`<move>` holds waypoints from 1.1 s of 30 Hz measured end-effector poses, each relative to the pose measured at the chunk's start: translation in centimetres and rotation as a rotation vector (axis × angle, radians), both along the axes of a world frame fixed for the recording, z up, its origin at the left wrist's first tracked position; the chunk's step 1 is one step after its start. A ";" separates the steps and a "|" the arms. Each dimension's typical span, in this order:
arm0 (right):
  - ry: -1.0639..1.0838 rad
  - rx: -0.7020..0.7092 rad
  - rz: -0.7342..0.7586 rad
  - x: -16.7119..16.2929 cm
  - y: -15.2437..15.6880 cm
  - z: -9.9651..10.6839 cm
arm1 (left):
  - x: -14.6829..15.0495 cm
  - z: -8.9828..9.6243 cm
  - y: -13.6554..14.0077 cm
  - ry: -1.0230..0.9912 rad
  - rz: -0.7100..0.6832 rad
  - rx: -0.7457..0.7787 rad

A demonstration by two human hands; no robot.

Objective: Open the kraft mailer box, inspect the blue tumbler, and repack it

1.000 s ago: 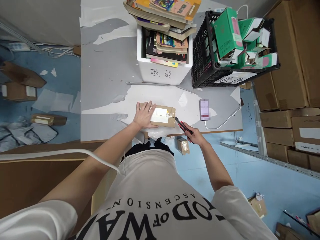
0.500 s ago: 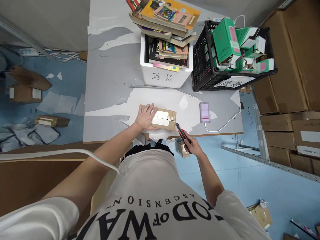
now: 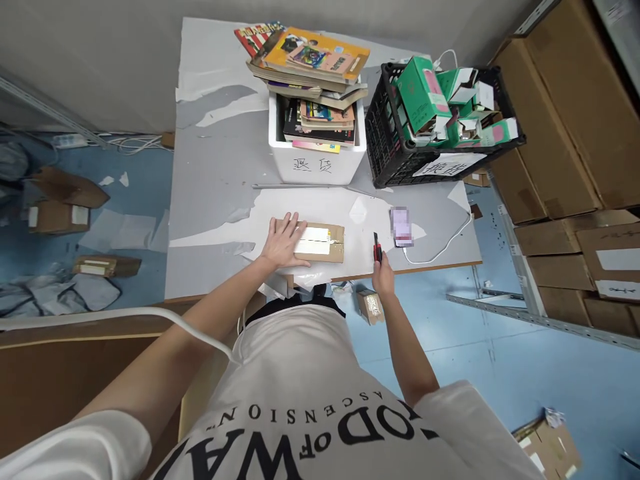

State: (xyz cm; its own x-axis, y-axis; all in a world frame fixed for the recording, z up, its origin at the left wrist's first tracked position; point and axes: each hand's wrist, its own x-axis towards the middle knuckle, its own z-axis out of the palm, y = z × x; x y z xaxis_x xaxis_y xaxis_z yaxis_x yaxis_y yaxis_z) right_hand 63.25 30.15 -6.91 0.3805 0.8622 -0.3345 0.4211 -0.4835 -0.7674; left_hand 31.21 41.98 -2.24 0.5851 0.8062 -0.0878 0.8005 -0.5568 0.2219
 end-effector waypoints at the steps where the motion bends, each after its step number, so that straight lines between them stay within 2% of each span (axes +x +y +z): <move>1: -0.124 -0.054 0.036 -0.6 0.9 -0.8 | -0.1 -0.1 -0.4 -0.007 -0.008 0.032; 3: -0.374 -0.175 0.118 -1.9 2.2 -2.5 | -0.3 -0.2 -1.4 -0.029 -0.025 0.094; 5: -0.513 -0.243 0.199 -3.1 2.5 -4.1 | -0.4 -0.5 -2.6 -0.057 -0.048 0.138; 8: -0.600 -0.228 0.260 -3.7 2.0 -5.4 | -0.5 -1.1 -4.3 -0.097 -0.075 0.163; 10: -0.620 -0.170 0.258 -3.5 2.2 -5.1 | -0.5 -1.6 -5.0 -0.121 -0.074 0.163; 12: -0.619 -0.054 0.243 -3.4 3.5 -3.5 | -0.6 -2.4 -5.4 -0.151 -0.064 0.160; 14: -0.600 0.118 0.299 -3.8 5.6 -0.9 | -0.6 -3.2 -5.6 -0.184 -0.055 0.154; 16: -0.589 0.277 0.517 -5.2 8.0 1.9 | -0.6 -4.0 -5.6 -0.213 -0.038 0.145; 18: -0.618 0.351 0.810 -7.1 10.1 4.3 | -0.6 -4.7 -5.7 -0.232 -0.016 0.131; 20: -0.676 0.338 1.020 -9.0 11.5 5.8 | -0.5 -4.9 -5.8 -0.245 -0.003 0.116; 21: -0.699 0.303 1.070 -9.7 12.1 6.3 | -0.4 -4.9 -5.9 -0.250 -0.003 0.108; 22: -0.709 0.255 1.077 -10.1 12.6 6.5 | -0.4 -4.8 -6.0 -0.257 -0.006 0.101; 24: -0.682 0.155 0.986 -10.3 13.8 6.8 | -0.3 -4.4 -6.2 -0.272 -0.009 0.089; 29: -0.532 0.011 0.505 -8.5 17.3 6.4 | -0.4 -2.9 -5.9 -0.291 0.020 0.073; 33: -0.306 -0.109 0.405 -8.2 18.6 5.5 | -0.8 -2.2 -5.7 -0.276 -0.040 0.049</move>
